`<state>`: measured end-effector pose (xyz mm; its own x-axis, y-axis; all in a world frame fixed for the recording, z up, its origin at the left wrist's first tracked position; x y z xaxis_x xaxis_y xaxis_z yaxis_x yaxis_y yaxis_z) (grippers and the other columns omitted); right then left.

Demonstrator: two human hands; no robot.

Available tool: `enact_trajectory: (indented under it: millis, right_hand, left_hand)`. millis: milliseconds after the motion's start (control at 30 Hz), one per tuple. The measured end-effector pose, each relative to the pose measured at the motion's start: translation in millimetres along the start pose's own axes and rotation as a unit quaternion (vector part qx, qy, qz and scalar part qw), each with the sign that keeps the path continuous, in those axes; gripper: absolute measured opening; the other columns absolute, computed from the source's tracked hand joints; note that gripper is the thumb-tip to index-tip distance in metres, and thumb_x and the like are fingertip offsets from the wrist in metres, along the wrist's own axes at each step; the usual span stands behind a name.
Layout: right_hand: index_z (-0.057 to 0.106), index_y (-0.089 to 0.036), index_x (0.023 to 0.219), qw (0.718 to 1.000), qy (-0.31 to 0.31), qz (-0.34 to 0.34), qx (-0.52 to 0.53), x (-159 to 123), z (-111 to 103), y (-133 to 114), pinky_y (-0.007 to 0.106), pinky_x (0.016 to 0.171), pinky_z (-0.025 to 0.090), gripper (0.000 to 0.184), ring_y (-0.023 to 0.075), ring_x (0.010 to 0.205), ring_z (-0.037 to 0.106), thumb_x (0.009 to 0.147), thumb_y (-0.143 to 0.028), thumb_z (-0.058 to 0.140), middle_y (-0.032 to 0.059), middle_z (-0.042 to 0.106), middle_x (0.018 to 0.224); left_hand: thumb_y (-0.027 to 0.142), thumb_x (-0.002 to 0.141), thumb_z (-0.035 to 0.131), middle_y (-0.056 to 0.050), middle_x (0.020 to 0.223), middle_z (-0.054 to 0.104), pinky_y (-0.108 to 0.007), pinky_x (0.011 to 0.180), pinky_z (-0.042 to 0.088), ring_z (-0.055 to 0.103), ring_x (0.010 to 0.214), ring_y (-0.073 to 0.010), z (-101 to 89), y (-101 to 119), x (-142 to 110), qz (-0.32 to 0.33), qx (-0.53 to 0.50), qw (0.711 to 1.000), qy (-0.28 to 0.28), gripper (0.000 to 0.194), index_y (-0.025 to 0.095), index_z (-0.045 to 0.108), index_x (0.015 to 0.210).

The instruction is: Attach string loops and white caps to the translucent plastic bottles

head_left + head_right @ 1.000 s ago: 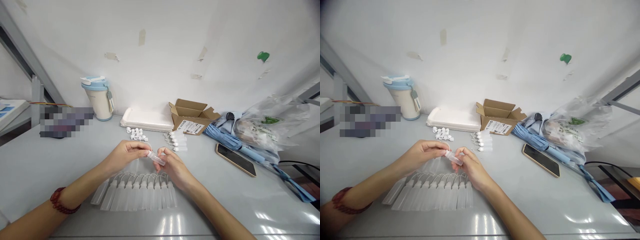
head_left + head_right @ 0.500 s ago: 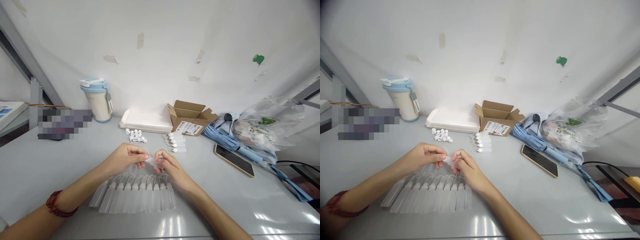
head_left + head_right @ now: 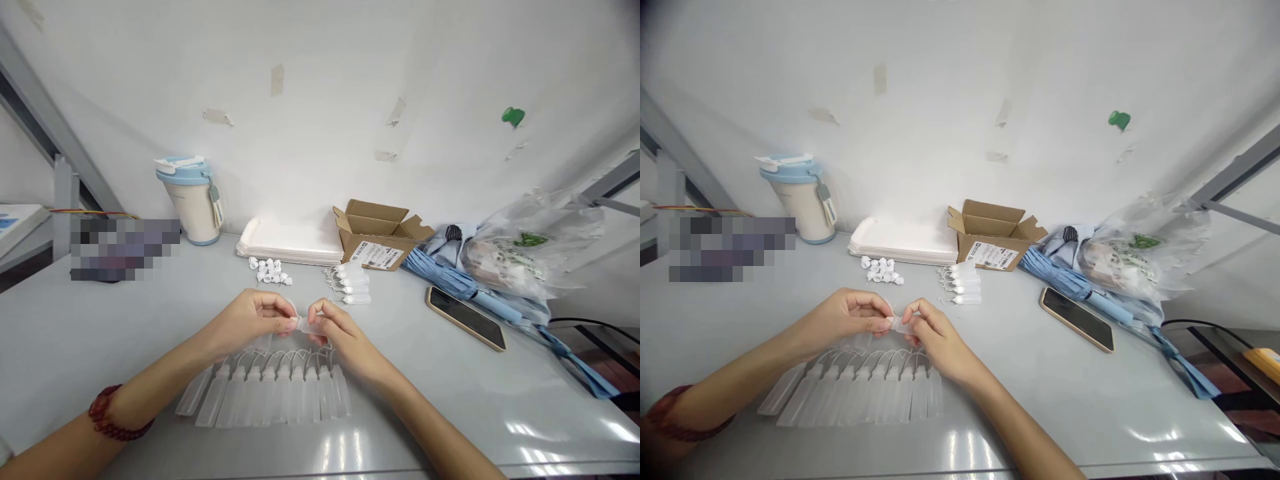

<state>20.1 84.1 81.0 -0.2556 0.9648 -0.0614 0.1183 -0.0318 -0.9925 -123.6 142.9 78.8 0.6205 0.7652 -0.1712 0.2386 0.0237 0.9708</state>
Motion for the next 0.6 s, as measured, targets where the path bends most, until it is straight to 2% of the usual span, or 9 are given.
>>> enact_trajectory:
  millis: [100, 233, 333, 433, 500, 600]
  right_hand:
    - [0.044, -0.022, 0.083, 1.0, 0.002, 0.005, 0.023, 1.4, -0.5, -0.2, 0.024, 0.06, 0.032, 0.007, 0.0121, 0.06, 0.039, 0.087, -0.024, 0.038, -0.005, 0.041, 0.061]
    - [0.044, -0.021, 0.082, 0.998, 0.003, -0.002, 0.06, 1.9, 0.2, -1.3, 0.024, 0.061, 0.032, 0.007, 0.0115, 0.06, 0.04, 0.086, -0.025, 0.039, -0.0049, 0.043, 0.062]
    - [0.044, -0.021, 0.082, 0.997, 0.001, -0.003, 0.075, 1.6, 0.7, -0.6, 0.024, 0.062, 0.032, 0.007, 0.0112, 0.06, 0.041, 0.086, -0.025, 0.04, -0.0047, 0.043, 0.063]
    - [0.045, -0.021, 0.081, 0.997, -0.002, 0.0, 0.082, 2.0, 0.6, 1.3, 0.024, 0.061, 0.032, 0.007, 0.0112, 0.059, 0.04, 0.085, -0.025, 0.041, -0.0051, 0.041, 0.061]
    - [0.045, -0.021, 0.081, 0.995, -0.004, 0.005, 0.097, 2.7, 0.4, 3.2, 0.024, 0.061, 0.033, 0.007, 0.0113, 0.059, 0.039, 0.085, -0.026, 0.042, -0.0051, 0.041, 0.061]
    - [0.046, -0.021, 0.08, 0.991, 0.0, 0.009, 0.133, 3.9, 0.0, 5.6, 0.024, 0.062, 0.036, 0.008, 0.0111, 0.059, 0.039, 0.084, -0.028, 0.045, -0.005, 0.041, 0.062]
  left_hand:
    - [0.035, 0.063, 0.075, -0.002, 0.077, 0.069, -0.032, 0.077, 0.05, 0.063, 0.08, -0.0208, 0.1, -1.2, 1.5, 0.014, -0.027, 0.999, 0.012, 0.021, 0.02, 0.069, 0.076]
    - [0.035, 0.071, 0.07, -0.002, 0.08, 0.068, -0.03, 0.077, 0.05, 0.062, 0.079, -0.0185, 1.2, 0.6, 0.5, 0.015, -0.061, 0.998, 0.001, 0.016, 0.02, 0.07, 0.076]
    - [0.037, 0.074, 0.067, -0.002, 0.076, 0.066, -0.027, 0.068, 0.051, 0.062, 0.069, -0.0158, 4.6, 1.6, -1.5, -0.014, -0.087, 0.996, -0.033, 0.018, 0.02, 0.07, 0.075]
    - [0.039, 0.074, 0.066, 0.0, 0.064, 0.063, -0.025, 0.057, 0.048, 0.058, 0.057, -0.0134, 7.5, 0.0, -2.7, -0.047, -0.07, 0.995, -0.057, 0.02, 0.019, 0.069, 0.07]
    - [0.037, 0.072, 0.068, 0.001, 0.06, 0.062, -0.026, 0.057, 0.048, 0.058, 0.056, -0.0139, 5.9, 0.9, -2.0, -0.027, -0.044, 0.998, -0.037, 0.018, 0.019, 0.07, 0.072]
    - [0.033, 0.064, 0.073, -0.001, 0.069, 0.067, -0.028, 0.061, 0.05, 0.061, 0.067, -0.0181, 2.7, 3.6, -1.1, 0.015, -0.024, 1.0, 0.011, 0.02, 0.019, 0.071, 0.078]
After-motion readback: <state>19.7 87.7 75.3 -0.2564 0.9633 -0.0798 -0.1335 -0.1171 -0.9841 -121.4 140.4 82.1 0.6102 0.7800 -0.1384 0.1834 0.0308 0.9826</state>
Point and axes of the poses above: each hand's wrist, its own x-axis towards the middle knuckle, its own z-axis out of the palm, y = z × x, the point moved 5 cm from there along x, towards the middle knuckle
